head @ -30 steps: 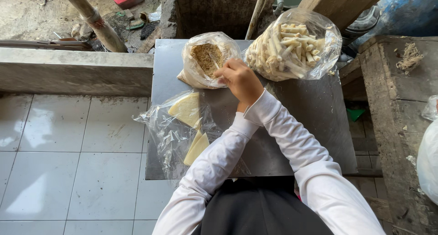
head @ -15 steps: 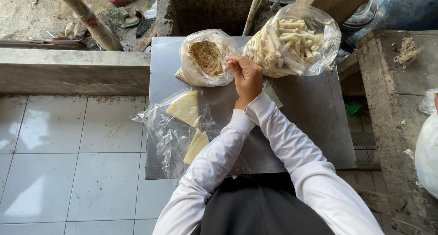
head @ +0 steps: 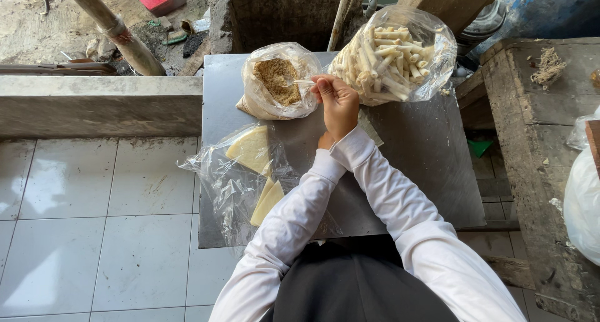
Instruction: The person prepares food by using a spoon to place filling onto triangular wrappers and rolling them into cylindrical shapes on a metal table.
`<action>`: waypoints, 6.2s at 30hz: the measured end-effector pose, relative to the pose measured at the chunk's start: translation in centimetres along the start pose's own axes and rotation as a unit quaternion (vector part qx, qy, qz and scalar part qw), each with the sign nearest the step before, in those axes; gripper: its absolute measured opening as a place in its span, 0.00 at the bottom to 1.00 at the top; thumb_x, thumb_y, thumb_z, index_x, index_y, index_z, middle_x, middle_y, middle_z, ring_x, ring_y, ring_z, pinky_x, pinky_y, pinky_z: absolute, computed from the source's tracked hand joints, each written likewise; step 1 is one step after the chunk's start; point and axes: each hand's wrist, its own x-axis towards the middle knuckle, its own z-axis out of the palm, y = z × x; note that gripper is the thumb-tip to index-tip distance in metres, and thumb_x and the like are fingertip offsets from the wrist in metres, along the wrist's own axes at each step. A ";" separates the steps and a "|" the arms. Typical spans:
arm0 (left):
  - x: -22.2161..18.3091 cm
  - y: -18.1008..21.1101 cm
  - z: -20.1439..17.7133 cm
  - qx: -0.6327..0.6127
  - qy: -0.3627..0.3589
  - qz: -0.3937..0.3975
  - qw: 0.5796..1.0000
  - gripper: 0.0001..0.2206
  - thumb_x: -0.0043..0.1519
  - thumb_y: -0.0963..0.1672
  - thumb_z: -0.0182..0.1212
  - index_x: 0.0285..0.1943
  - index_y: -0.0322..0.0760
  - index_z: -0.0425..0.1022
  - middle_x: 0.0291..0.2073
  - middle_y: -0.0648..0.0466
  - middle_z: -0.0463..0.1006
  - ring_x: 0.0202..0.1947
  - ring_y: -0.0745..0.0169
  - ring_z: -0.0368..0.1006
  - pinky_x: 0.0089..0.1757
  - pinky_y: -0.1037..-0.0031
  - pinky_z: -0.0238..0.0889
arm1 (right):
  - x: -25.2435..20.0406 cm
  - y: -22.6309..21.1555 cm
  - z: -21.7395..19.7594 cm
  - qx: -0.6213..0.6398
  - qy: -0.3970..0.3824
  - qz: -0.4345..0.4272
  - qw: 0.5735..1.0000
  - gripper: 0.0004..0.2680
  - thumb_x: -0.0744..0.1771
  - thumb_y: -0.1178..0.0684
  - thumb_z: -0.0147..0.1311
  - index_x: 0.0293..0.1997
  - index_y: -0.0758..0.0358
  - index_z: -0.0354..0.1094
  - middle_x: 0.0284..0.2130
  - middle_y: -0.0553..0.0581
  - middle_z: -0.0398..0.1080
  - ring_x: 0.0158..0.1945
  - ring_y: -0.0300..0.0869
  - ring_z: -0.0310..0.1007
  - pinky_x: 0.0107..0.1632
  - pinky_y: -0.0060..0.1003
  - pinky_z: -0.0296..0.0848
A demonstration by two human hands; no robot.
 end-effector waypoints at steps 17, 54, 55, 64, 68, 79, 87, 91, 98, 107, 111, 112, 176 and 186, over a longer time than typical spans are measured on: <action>-0.9 5.7 -3.6 0.029 0.035 -0.023 0.999 0.24 0.56 0.45 0.66 0.61 0.39 0.64 0.33 0.45 0.83 0.35 0.38 0.79 0.37 0.54 0.69 | -6.5 -3.4 -8.0 0.267 0.085 0.162 0.946 0.11 0.71 0.51 0.55 0.51 0.70 0.73 0.36 0.54 0.74 0.36 0.35 0.72 0.41 0.28 0.72; -1.1 8.1 -6.3 0.019 -0.005 -0.009 1.000 0.20 0.63 0.39 0.60 0.64 0.36 0.64 0.40 0.46 0.85 0.40 0.45 0.82 0.43 0.62 0.72 | -9.1 1.9 -25.0 -0.098 -0.013 0.113 0.989 0.09 0.72 0.53 0.53 0.47 0.70 0.75 0.36 0.54 0.76 0.38 0.35 0.73 0.43 0.30 0.73; -1.2 8.1 -6.2 0.018 -0.004 -0.011 1.000 0.19 0.63 0.39 0.57 0.64 0.36 0.64 0.40 0.46 0.85 0.40 0.44 0.82 0.43 0.62 0.72 | -9.3 1.5 -25.1 -0.103 -0.010 0.108 0.989 0.09 0.73 0.52 0.53 0.47 0.70 0.75 0.36 0.55 0.76 0.38 0.35 0.73 0.43 0.30 0.73; -1.1 5.2 -4.0 0.033 -0.002 -0.027 0.999 0.17 0.60 0.40 0.58 0.58 0.39 0.68 0.38 0.46 0.85 0.40 0.44 0.82 0.44 0.61 0.73 | -10.3 -4.0 -17.3 0.167 0.080 0.166 0.968 0.11 0.72 0.52 0.53 0.52 0.73 0.72 0.37 0.58 0.75 0.37 0.37 0.72 0.42 0.30 0.73; -0.4 1.5 -2.2 0.040 0.002 -0.043 0.998 0.11 0.59 0.43 0.64 0.50 0.39 0.75 0.37 0.45 0.85 0.39 0.41 0.81 0.43 0.58 0.72 | -7.7 -3.9 -9.0 0.177 0.049 0.130 0.974 0.13 0.72 0.50 0.54 0.55 0.75 0.71 0.39 0.58 0.75 0.37 0.36 0.71 0.43 0.29 0.72; -1.1 4.9 -4.0 -0.038 -0.011 -0.014 0.999 0.26 0.57 0.40 0.61 0.67 0.37 0.62 0.37 0.48 0.86 0.38 0.48 0.83 0.42 0.62 0.73 | -3.4 -6.5 -11.2 -0.202 0.002 -0.038 0.979 0.08 0.74 0.53 0.52 0.54 0.66 0.72 0.40 0.56 0.77 0.39 0.36 0.75 0.43 0.33 0.75; -1.5 9.0 -5.1 -0.010 0.009 -0.027 1.000 0.26 0.58 0.41 0.67 0.65 0.36 0.63 0.37 0.49 0.84 0.38 0.51 0.82 0.40 0.65 0.72 | -10.5 -1.7 -16.6 -0.456 0.015 0.040 0.889 0.05 0.63 0.58 0.65 0.38 0.66 0.75 0.34 0.61 0.72 0.37 0.52 0.74 0.41 0.44 0.72; -1.3 8.9 -4.7 0.001 0.016 -0.015 1.000 0.27 0.57 0.41 0.68 0.65 0.36 0.63 0.36 0.48 0.83 0.36 0.49 0.81 0.39 0.64 0.72 | -10.9 -1.2 -15.8 -0.489 0.024 0.035 0.871 0.05 0.63 0.59 0.64 0.37 0.66 0.73 0.35 0.60 0.71 0.40 0.53 0.73 0.44 0.46 0.71; -1.2 8.8 -4.3 0.033 0.028 0.018 0.999 0.27 0.57 0.40 0.68 0.65 0.35 0.62 0.35 0.48 0.82 0.35 0.48 0.81 0.38 0.62 0.71 | -10.3 -0.4 -15.2 -0.427 0.020 0.009 0.904 0.03 0.66 0.63 0.59 0.38 0.68 0.69 0.36 0.61 0.72 0.39 0.53 0.73 0.42 0.45 0.71; -1.3 8.4 -4.2 0.049 0.034 0.034 0.998 0.27 0.57 0.40 0.68 0.65 0.34 0.62 0.35 0.48 0.82 0.36 0.47 0.80 0.38 0.61 0.70 | -10.1 -0.7 -13.8 -0.306 0.007 0.028 0.952 0.08 0.66 0.63 0.61 0.48 0.68 0.70 0.37 0.59 0.76 0.37 0.43 0.79 0.40 0.36 0.76; -1.2 8.5 -4.1 0.057 0.034 0.030 0.997 0.27 0.57 0.40 0.68 0.65 0.35 0.62 0.35 0.49 0.82 0.36 0.48 0.80 0.38 0.61 0.70 | -10.2 -0.9 -13.5 -0.325 -0.008 0.001 0.946 0.09 0.64 0.66 0.61 0.48 0.69 0.72 0.40 0.61 0.74 0.39 0.44 0.79 0.41 0.37 0.77; -1.2 8.5 -4.1 0.056 0.032 0.030 0.997 0.27 0.57 0.41 0.68 0.65 0.34 0.62 0.35 0.48 0.82 0.36 0.48 0.80 0.38 0.61 0.70 | -10.2 -0.9 -13.5 -0.326 -0.004 0.003 0.945 0.09 0.64 0.66 0.61 0.48 0.69 0.72 0.41 0.61 0.74 0.38 0.44 0.78 0.41 0.36 0.77; 0.0 7.6 -4.6 0.170 -0.011 0.112 0.979 0.23 0.57 0.42 0.66 0.63 0.46 0.67 0.34 0.60 0.84 0.43 0.58 0.76 0.46 0.61 0.55 | -5.4 0.7 -16.8 -0.438 -0.216 -0.052 0.871 0.07 0.63 0.56 0.65 0.36 0.65 0.71 0.36 0.60 0.71 0.40 0.56 0.73 0.45 0.50 0.70; 0.1 9.0 -3.2 0.177 0.030 -0.048 0.983 0.15 0.60 0.46 0.67 0.54 0.48 0.72 0.31 0.64 0.84 0.47 0.60 0.73 0.53 0.49 0.47 | -6.1 3.2 -16.8 -0.457 -0.098 0.062 0.882 0.07 0.62 0.48 0.68 0.33 0.56 0.76 0.36 0.52 0.70 0.42 0.47 0.72 0.49 0.47 0.62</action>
